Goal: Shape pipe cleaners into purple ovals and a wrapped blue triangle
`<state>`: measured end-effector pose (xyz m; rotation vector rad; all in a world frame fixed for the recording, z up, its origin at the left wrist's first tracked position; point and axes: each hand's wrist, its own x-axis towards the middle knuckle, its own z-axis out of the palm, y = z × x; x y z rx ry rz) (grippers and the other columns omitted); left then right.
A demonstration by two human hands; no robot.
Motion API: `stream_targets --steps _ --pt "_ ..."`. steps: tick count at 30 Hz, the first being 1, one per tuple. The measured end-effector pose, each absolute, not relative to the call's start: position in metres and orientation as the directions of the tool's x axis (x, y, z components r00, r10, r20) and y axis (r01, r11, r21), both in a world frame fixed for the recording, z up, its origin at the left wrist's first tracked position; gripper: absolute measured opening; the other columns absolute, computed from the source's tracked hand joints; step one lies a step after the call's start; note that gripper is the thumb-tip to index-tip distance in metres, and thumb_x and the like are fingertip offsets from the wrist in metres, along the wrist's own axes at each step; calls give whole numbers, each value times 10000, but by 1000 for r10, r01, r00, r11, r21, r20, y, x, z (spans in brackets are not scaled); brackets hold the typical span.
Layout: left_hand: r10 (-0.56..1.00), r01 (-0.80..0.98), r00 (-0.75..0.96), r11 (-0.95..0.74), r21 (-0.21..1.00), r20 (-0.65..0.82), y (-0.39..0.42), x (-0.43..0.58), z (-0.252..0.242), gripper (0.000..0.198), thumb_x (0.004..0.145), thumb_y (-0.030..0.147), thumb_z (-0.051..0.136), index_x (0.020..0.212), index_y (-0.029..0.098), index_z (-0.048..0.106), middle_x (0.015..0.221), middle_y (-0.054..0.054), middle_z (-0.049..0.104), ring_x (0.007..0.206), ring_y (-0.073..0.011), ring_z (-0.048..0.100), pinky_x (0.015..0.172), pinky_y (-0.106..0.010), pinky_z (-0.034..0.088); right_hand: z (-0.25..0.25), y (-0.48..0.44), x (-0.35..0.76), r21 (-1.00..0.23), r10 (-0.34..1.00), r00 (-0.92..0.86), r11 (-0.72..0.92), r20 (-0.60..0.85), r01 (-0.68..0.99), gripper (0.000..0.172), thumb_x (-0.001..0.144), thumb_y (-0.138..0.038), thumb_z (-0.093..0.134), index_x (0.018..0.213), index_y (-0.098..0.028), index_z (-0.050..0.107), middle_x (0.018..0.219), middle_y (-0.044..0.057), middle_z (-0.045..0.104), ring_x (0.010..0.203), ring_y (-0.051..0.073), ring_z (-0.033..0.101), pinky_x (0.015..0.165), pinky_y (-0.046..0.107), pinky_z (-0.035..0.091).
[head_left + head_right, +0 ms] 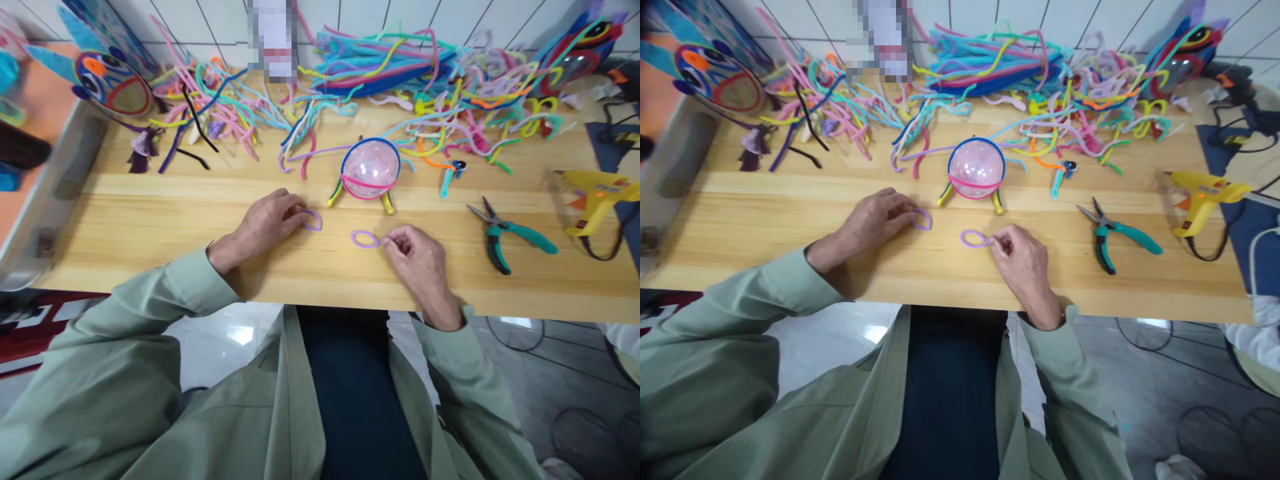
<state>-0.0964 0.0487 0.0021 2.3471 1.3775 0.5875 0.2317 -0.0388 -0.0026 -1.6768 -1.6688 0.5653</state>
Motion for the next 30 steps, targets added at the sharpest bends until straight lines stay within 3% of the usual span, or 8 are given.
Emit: stream_targets --steps 4,13,16,20,26,30 --pt "863 716 487 -482 505 134 57 -93 2 167 1002 345 704 927 212 771 929 -72 710 756 -209 622 689 -336 464 -3 -38 229 -752 974 98 92 205 653 123 905 -317 706 796 -262 692 732 5 712 652 182 593 661 344 442" --pt "872 466 432 -434 771 230 30 -75 18 195 1006 405 734 898 243 749 699 3 690 585 -156 552 555 -302 405 10 -48 223 -884 982 115 83 153 460 116 959 -349 730 901 -251 710 815 -3 758 695 169 633 690 337 505" --pt "870 417 441 -416 808 220 20 -57 21 190 1009 364 717 906 206 736 734 -1 725 594 -129 565 566 -273 415 15 -54 213 -922 991 34 107 128 373 142 978 -378 756 1041 -259 714 975 25 824 813 186 722 748 344 563" --pt "857 362 435 -448 818 277 15 -36 16 139 986 272 681 887 178 704 745 0 728 582 -101 549 568 -246 406 15 -62 201 -903 982 -36 186 186 388 250 981 -361 772 1205 -274 707 1173 65 852 904 204 777 820 376 614" --pt "815 321 446 -531 784 370 11 -24 9 129 1012 247 674 908 176 697 774 11 735 581 -86 539 564 -220 406 1 -60 197 -970 992 32 109 118 219 224 1014 -449 773 1140 -264 753 1024 34 854 883 183 788 754 323 611" --pt "759 219 499 -577 787 418 13 -28 2 180 1045 330 735 1118 165 730 955 -35 795 601 -75 564 571 -205 440 -4 -55 197 -991 994 61 79 86 110 258 979 -489 814 1075 -255 763 922 6 831 708 136 706 662 285 578"
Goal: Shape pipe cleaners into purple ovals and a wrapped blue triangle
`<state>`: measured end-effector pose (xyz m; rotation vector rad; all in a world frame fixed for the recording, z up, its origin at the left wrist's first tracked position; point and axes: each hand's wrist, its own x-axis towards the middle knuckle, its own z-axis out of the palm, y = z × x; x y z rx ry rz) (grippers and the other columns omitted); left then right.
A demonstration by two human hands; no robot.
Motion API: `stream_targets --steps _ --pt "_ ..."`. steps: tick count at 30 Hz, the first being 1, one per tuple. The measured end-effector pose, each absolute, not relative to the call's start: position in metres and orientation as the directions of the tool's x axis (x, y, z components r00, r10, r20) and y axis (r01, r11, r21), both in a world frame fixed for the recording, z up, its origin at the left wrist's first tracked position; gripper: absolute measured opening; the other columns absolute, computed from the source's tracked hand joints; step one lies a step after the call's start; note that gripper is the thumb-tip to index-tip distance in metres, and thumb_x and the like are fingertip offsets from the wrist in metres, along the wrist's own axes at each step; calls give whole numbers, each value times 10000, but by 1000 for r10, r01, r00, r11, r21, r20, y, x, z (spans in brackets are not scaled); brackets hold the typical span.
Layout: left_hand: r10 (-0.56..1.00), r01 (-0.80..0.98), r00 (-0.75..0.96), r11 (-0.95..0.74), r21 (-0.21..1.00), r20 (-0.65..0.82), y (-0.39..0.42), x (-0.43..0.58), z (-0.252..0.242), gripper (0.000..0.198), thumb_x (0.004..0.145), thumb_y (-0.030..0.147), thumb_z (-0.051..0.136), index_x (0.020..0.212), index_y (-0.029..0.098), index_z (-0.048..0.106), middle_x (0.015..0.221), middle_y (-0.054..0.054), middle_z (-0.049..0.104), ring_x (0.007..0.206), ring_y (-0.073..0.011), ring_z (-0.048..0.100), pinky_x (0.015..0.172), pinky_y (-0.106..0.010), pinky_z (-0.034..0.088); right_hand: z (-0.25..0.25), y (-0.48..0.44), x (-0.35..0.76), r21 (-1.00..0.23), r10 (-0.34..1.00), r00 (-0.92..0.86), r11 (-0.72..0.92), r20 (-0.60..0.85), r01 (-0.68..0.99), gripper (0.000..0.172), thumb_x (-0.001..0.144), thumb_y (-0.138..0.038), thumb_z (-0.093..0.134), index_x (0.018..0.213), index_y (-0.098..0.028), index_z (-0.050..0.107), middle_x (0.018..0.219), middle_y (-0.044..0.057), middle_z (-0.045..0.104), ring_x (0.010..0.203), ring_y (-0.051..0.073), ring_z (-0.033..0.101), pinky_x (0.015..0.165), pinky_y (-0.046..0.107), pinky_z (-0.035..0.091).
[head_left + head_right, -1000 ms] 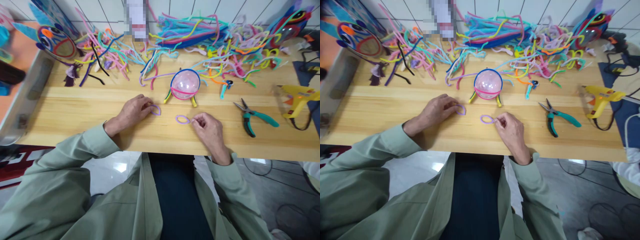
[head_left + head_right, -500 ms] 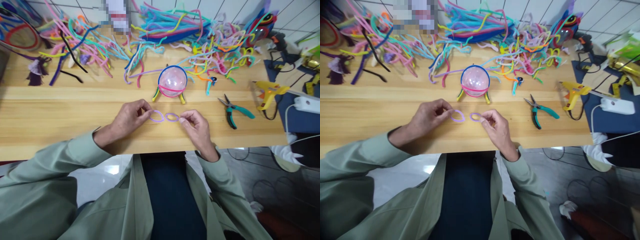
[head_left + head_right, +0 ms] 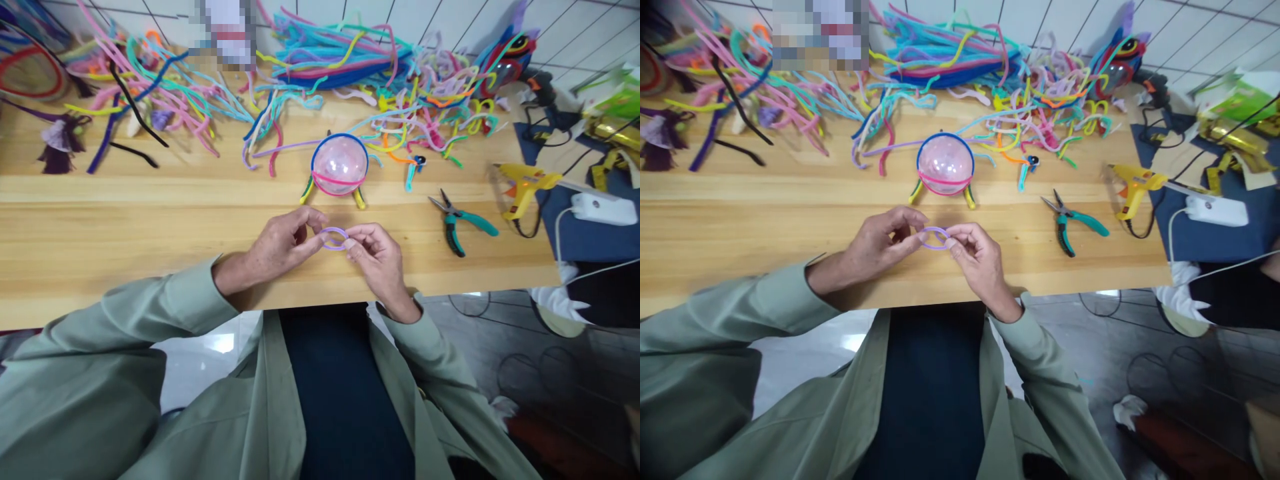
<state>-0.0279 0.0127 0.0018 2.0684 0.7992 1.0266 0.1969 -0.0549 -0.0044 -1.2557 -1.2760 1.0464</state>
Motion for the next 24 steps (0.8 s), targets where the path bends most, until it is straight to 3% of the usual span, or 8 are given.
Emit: stream_targets --steps 3,8,12,15,20,24 --pt "709 175 572 -597 783 413 14 -33 -5 377 1032 419 788 1313 174 729 1047 -57 814 635 -81 603 594 -200 474 -5 -54 198 -994 996 54 62 68 95 299 953 -522 831 1049 -247 765 913 7 828 693 131 689 645 277 568" --pt "672 197 636 -617 762 380 14 -37 -15 320 1072 376 749 1340 201 763 1082 -66 855 771 -128 730 727 -223 554 -6 -59 204 -966 992 77 80 102 246 205 974 -448 808 1030 -252 788 948 21 859 791 167 760 727 313 594" --pt "680 335 624 -679 654 386 17 -37 -22 328 1033 317 783 1334 191 750 1268 -124 836 1042 -226 798 939 -344 627 -12 -59 214 -959 979 174 60 111 276 135 958 -371 817 1023 -255 795 958 20 872 844 181 795 766 319 603" --pt "689 430 615 -701 569 384 20 -37 -27 311 1008 314 795 1293 194 758 1290 -138 823 1192 -293 778 1037 -440 627 -16 -58 217 -958 974 197 53 112 281 119 945 -348 827 1009 -255 790 926 8 866 821 173 792 747 301 591" --pt "683 471 629 -715 516 371 21 -35 -28 286 1017 353 776 1248 186 763 1267 -139 822 1179 -311 776 1035 -473 634 -15 -54 213 -889 976 171 46 138 456 109 991 -364 781 1026 -261 793 921 8 858 722 168 733 701 314 569" --pt "677 488 644 -722 491 356 21 -34 -26 246 1039 356 739 1204 176 772 1231 -149 816 1145 -312 775 1006 -474 640 -12 -52 216 -716 959 81 145 271 683 84 1027 -322 742 1045 -263 799 988 40 841 846 209 749 806 356 604"
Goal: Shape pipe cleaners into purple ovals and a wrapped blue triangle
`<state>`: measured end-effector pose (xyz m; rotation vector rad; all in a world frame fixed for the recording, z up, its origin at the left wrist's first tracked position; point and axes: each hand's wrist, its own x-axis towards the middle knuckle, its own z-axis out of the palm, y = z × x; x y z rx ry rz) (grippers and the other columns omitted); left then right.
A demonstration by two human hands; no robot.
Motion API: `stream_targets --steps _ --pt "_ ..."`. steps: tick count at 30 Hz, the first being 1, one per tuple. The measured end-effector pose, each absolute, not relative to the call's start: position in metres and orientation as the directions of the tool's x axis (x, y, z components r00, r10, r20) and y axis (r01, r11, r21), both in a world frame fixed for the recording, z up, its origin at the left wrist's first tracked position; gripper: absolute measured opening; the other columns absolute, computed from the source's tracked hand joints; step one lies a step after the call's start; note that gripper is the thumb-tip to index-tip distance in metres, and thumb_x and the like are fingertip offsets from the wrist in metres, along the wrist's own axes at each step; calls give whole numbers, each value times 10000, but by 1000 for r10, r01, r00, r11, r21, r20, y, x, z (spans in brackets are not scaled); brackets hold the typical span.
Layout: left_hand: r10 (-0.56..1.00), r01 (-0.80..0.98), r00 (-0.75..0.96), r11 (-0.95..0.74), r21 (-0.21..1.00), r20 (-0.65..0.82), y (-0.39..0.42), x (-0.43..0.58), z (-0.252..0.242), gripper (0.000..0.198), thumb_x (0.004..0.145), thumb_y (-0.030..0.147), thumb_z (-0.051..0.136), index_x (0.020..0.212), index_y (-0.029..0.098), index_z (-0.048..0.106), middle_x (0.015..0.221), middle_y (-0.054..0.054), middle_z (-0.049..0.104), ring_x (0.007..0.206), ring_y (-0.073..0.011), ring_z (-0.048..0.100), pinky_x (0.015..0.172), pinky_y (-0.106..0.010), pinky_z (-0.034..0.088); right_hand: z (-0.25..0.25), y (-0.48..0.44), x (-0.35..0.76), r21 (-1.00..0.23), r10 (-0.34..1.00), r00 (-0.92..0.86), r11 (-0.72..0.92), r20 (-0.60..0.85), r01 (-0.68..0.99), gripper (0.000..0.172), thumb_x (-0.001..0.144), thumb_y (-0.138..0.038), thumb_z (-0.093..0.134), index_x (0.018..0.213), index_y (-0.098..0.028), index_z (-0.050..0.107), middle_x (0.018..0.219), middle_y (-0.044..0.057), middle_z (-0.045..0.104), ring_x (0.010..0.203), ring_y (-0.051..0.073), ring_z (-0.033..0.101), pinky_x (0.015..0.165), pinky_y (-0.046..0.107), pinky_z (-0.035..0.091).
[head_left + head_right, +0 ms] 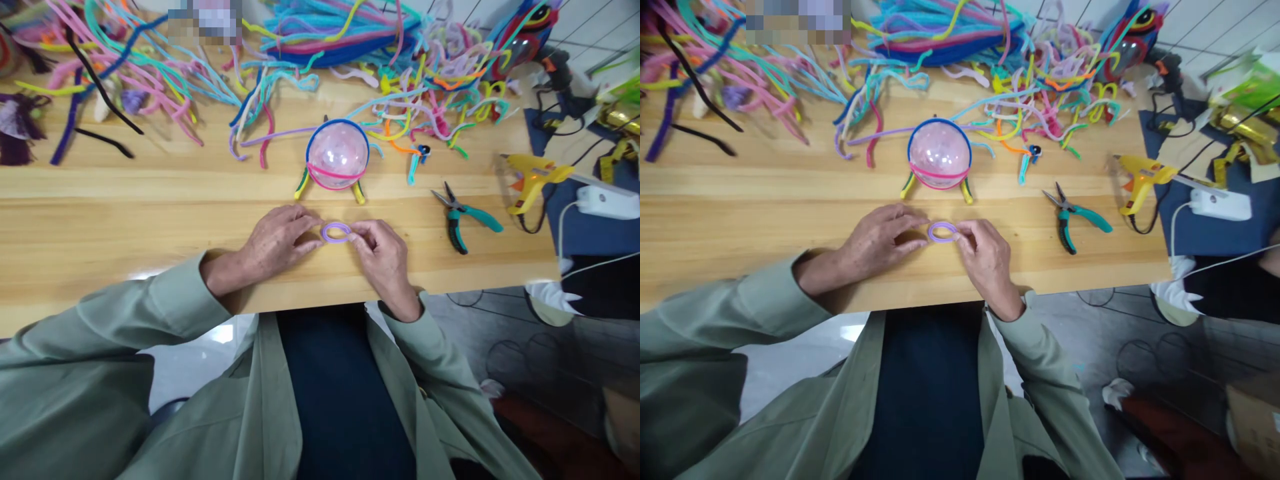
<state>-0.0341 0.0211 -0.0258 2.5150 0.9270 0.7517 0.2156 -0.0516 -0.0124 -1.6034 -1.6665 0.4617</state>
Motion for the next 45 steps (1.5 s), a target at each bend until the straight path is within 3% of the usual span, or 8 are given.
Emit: stream_targets --steps 8,16,21,27,32,35,39,45 --pt "663 487 665 -734 473 345 21 -29 -23 263 1076 389 685 1217 184 772 1213 -144 804 1137 -306 753 1002 -468 623 -12 -51 232 -548 956 -137 262 258 795 340 1024 -335 745 1357 -267 766 1170 99 772 1085 297 722 982 470 619" --pt "651 472 677 -742 477 344 22 -23 -24 297 1110 414 651 1244 190 794 1127 -128 803 1041 -283 745 939 -438 612 -13 -47 228 -515 951 -186 292 248 806 234 1063 -297 683 1257 -266 810 1080 88 735 1044 288 689 922 444 590" --pt "588 413 711 -793 448 385 21 -26 -20 293 1125 364 621 1343 223 758 1276 -149 765 1174 -283 724 996 -431 614 -15 -48 227 -528 947 -176 297 268 796 205 1062 -297 684 1218 -290 817 1047 79 726 1021 285 683 906 448 585" --pt "546 383 758 -816 432 358 23 -27 -22 259 1157 308 553 1283 266 776 1228 -109 786 1120 -253 718 999 -420 602 -15 -48 226 -557 939 -192 325 284 765 275 1053 -251 679 1297 -300 796 1135 89 764 1083 297 699 986 490 586" --pt "548 358 750 -808 468 372 26 -23 -27 327 1180 323 483 1130 180 773 1168 -143 790 1095 -270 720 1003 -438 588 -13 -47 226 -588 930 -211 355 301 726 244 1062 -264 677 1264 -304 809 1124 81 775 1080 283 719 995 482 596" --pt "623 288 719 -672 682 310 28 -25 -17 307 1163 368 528 1023 186 731 1091 -117 780 1039 -241 715 961 -397 583 -8 -47 226 -669 932 -201 358 302 652 267 1050 -296 711 1305 -301 790 1166 75 784 1049 262 731 976 464 617" --pt "726 176 687 -185 967 14 31 -29 6 315 1082 496 659 993 197 703 903 -42 728 802 -179 667 754 -312 557 4 -46 226 -779 952 -141 304 273 548 327 1014 -339 759 1340 -318 770 1092 45 785 925 227 715 877 424 631" --pt "613 44 740 367 929 -277 32 -28 20 345 977 518 798 881 202 699 730 -22 641 600 -133 550 554 -277 480 12 -44 222 -886 959 -57 278 277 371 358 1027 -414 766 1380 -357 753 1217 44 795 938 205 733 873 411 638"
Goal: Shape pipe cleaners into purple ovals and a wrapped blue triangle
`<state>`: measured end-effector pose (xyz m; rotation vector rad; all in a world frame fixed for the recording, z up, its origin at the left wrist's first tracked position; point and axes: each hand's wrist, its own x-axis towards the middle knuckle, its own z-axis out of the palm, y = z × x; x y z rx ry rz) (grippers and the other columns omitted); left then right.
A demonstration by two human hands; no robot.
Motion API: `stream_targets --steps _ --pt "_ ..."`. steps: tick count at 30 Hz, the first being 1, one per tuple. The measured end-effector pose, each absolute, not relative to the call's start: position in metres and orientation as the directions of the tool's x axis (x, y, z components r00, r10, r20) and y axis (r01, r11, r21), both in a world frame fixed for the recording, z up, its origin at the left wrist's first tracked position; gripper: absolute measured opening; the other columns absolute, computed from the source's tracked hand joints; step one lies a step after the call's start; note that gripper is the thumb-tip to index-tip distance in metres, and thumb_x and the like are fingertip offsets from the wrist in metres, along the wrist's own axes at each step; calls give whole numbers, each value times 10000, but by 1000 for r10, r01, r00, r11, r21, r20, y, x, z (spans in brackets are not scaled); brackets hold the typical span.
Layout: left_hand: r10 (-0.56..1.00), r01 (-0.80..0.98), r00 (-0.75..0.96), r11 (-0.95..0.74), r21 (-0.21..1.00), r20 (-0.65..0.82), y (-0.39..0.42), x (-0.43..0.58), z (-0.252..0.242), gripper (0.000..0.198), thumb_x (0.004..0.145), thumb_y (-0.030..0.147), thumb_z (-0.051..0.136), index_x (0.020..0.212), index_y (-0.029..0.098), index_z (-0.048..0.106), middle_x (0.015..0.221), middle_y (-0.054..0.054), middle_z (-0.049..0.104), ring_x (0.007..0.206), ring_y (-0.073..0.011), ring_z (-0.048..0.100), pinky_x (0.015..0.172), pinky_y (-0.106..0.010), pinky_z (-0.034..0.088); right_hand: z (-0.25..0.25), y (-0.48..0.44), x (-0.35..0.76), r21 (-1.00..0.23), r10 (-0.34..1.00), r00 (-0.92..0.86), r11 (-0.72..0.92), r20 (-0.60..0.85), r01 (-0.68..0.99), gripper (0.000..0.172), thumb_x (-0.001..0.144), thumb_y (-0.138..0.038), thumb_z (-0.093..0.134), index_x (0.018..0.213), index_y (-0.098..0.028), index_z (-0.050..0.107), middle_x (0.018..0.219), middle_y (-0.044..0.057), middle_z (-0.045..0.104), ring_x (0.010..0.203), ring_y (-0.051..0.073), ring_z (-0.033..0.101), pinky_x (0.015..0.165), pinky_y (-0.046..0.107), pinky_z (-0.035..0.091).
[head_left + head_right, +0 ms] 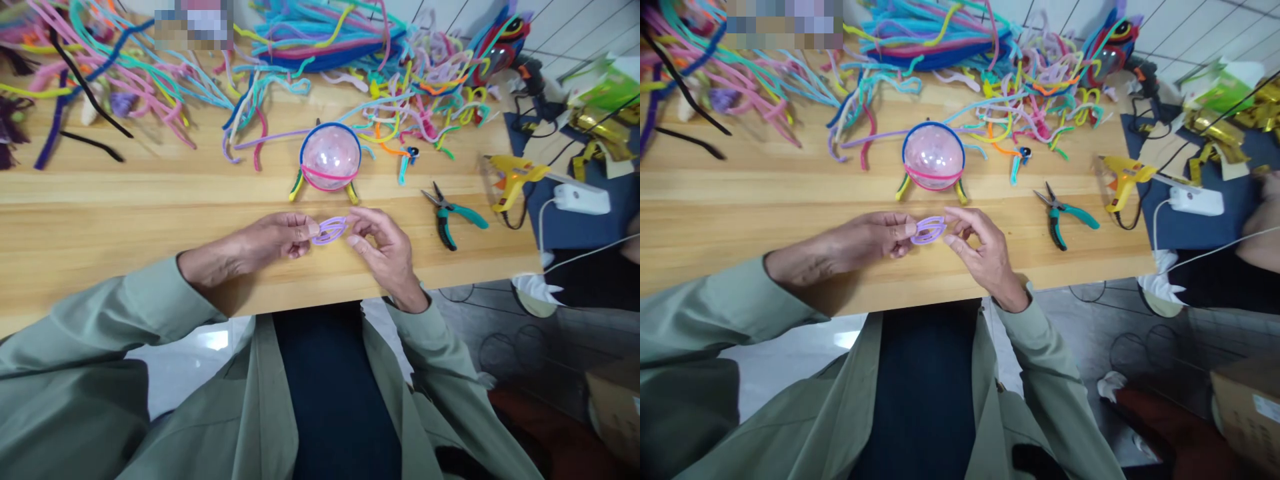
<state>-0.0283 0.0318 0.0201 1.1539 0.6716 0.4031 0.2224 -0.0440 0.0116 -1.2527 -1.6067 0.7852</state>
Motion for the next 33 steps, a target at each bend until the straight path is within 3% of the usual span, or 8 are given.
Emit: stream_targets --steps 6,12,16,23,26,29,33 --pt "548 -34 787 496 867 -283 32 -29 18 283 984 468 820 983 190 765 810 -55 693 631 -141 591 546 -279 496 6 -37 219 -949 980 -36 199 196 245 375 959 -562 833 1251 -328 811 1108 35 786 911 196 750 879 399 667" --pt "521 -42 777 603 797 -353 31 -27 16 314 923 458 901 925 191 736 750 -11 619 615 -120 561 542 -257 479 3 -38 210 -996 996 -39 78 76 50 401 909 -583 887 1183 -299 813 1045 19 844 949 195 813 880 368 692" --pt "522 -62 800 561 825 -295 30 -24 20 369 932 503 890 874 204 681 725 0 585 601 -118 555 521 -249 463 7 -39 206 -998 999 -6 42 42 52 437 892 -627 885 1148 -278 821 940 11 840 809 175 791 717 323 676" --pt "537 -21 783 528 849 -314 28 -23 20 396 928 540 875 867 204 675 720 -2 607 588 -120 538 540 -268 461 5 -39 206 -1000 999 31 22 22 6 393 887 -616 887 1090 -284 831 872 -9 834 690 159 749 675 339 676" --pt "631 -55 742 394 917 -227 26 -23 15 405 928 581 869 1018 213 727 839 -19 682 647 -118 574 582 -255 484 -1 -37 206 -999 997 76 -1 -5 -54 374 872 -593 901 1078 -289 833 852 -17 824 666 150 730 639 323 650" --pt "748 -71 663 90 993 -20 22 -22 9 495 896 538 914 1238 234 725 1015 -36 745 761 -129 629 647 -247 511 -5 -36 206 -990 992 118 -26 -42 -138 354 846 -546 927 1075 -292 834 873 -18 828 664 140 728 595 293 620" --pt "776 19 601 -251 968 190 17 -23 2 554 943 412 890 1424 236 680 1067 -34 772 703 -105 587 635 -238 493 -7 -36 206 -983 987 134 -63 -87 -174 318 847 -482 925 1082 -289 832 900 -17 837 683 131 739 609 277 623"
